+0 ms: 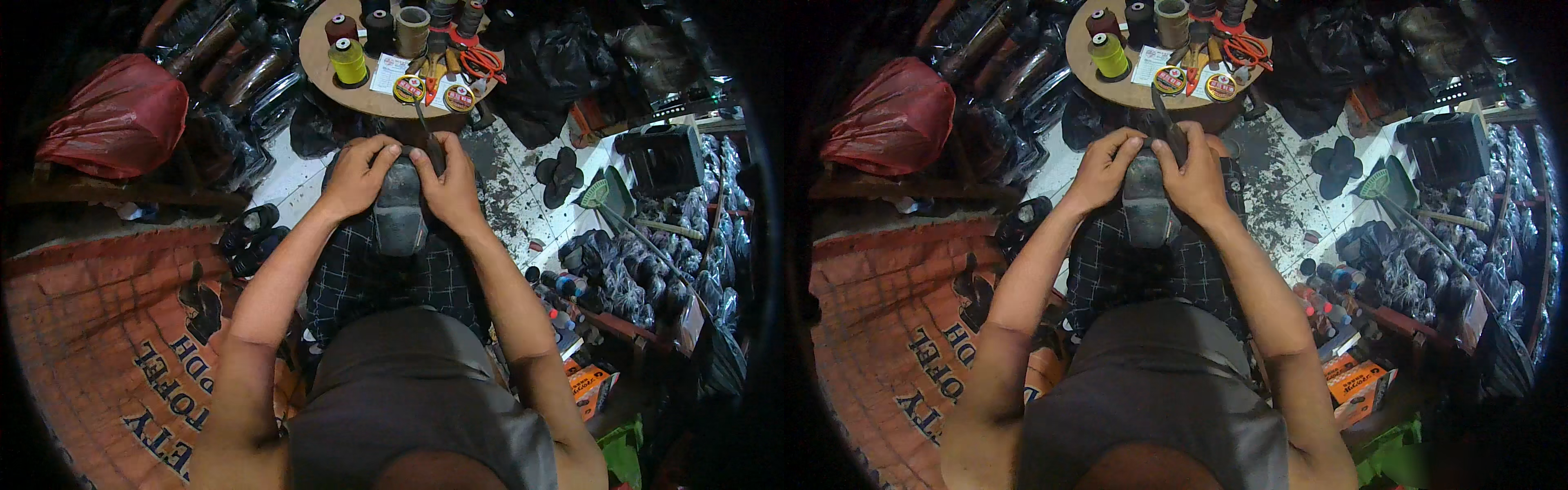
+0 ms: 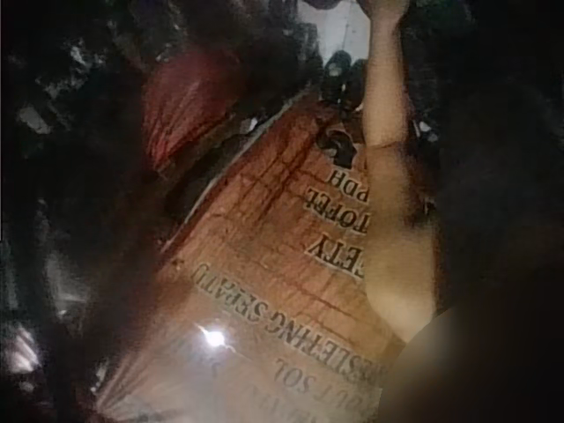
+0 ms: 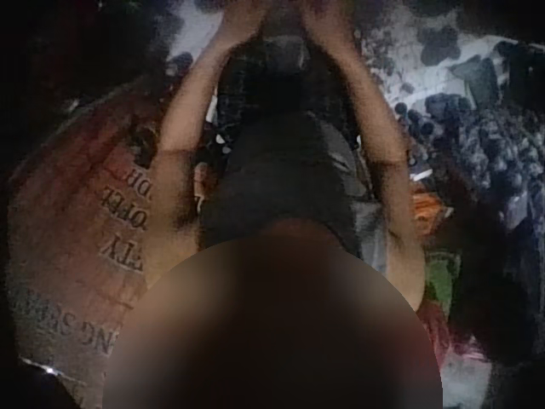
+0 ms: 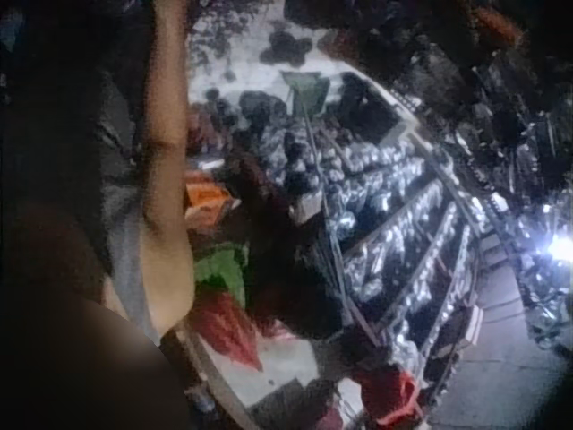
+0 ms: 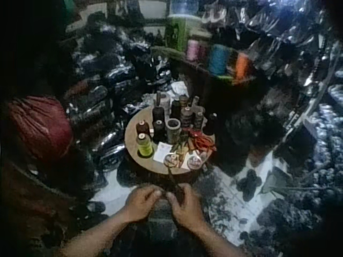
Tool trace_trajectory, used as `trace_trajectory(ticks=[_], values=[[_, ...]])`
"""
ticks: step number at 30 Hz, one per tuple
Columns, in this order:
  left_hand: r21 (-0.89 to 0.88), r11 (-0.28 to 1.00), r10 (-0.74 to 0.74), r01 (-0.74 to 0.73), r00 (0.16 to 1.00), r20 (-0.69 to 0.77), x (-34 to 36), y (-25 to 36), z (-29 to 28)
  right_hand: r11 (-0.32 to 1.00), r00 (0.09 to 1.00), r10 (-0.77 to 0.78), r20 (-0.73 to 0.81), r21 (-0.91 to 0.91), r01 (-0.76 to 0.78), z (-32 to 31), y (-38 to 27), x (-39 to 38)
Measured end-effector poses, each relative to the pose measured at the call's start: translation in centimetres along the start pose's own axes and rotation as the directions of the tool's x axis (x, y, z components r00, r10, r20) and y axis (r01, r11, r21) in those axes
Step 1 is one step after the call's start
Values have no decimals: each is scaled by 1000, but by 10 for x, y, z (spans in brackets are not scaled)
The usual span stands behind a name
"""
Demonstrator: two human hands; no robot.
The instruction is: The person sits on the floor in a cluttered workshop and repairs a black shoe. They use a small knife to scrape or trim the sole and heel area, then use red-handled pliers to pull or adjust parts of the shoe. The person handles the shoe repeatedly, turning it over to work on different sections.
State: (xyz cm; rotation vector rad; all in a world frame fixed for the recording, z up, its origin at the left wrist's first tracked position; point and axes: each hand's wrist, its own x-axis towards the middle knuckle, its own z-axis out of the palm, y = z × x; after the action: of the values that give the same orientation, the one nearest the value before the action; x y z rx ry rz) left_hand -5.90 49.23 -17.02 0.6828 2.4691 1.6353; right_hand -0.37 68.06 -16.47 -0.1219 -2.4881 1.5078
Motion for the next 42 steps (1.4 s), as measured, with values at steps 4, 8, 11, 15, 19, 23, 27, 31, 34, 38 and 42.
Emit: trace_trajectory(ticks=[4,8,11,15,19,23,27,31,34,38,42], values=[[-30,998,-58,58,998,-13,-2,-2,5,999,999,33,4,-24,-33,0,-4,1],[-49,997,-61,60,998,-17,-1,-1,5,999,999,36,12,-19,-36,3,-3,2],[-47,998,-45,45,999,0,1,3,2,996,997,75,26,-54,-73,0,2,6],[9,998,-67,67,998,19,-2,7,0,967,973,198,118,136,-214,-28,4,-1],[2,999,-42,42,999,-34,-5,3,-1,984,991,125,40,125,-129,-68,-10,-36],[0,999,-35,35,998,-44,-4,-4,0,997,986,-34,163,-67,45,-88,-29,-76],[1,999,-46,46,998,-50,-6,-5,4,999,973,29,228,-42,-21,-82,-33,-87],[18,999,-40,41,996,-79,-7,-3,6,996,984,61,166,-72,-50,-70,-34,-84],[15,998,-58,60,994,-94,-10,3,7,999,989,37,146,-36,-32,-67,-38,-81],[-147,987,-81,68,993,-80,-25,16,14,988,965,149,215,-80,-135,-74,-49,-76],[-131,987,-96,88,994,-57,-31,18,27,973,953,139,270,-218,-81,-82,-61,-69]])
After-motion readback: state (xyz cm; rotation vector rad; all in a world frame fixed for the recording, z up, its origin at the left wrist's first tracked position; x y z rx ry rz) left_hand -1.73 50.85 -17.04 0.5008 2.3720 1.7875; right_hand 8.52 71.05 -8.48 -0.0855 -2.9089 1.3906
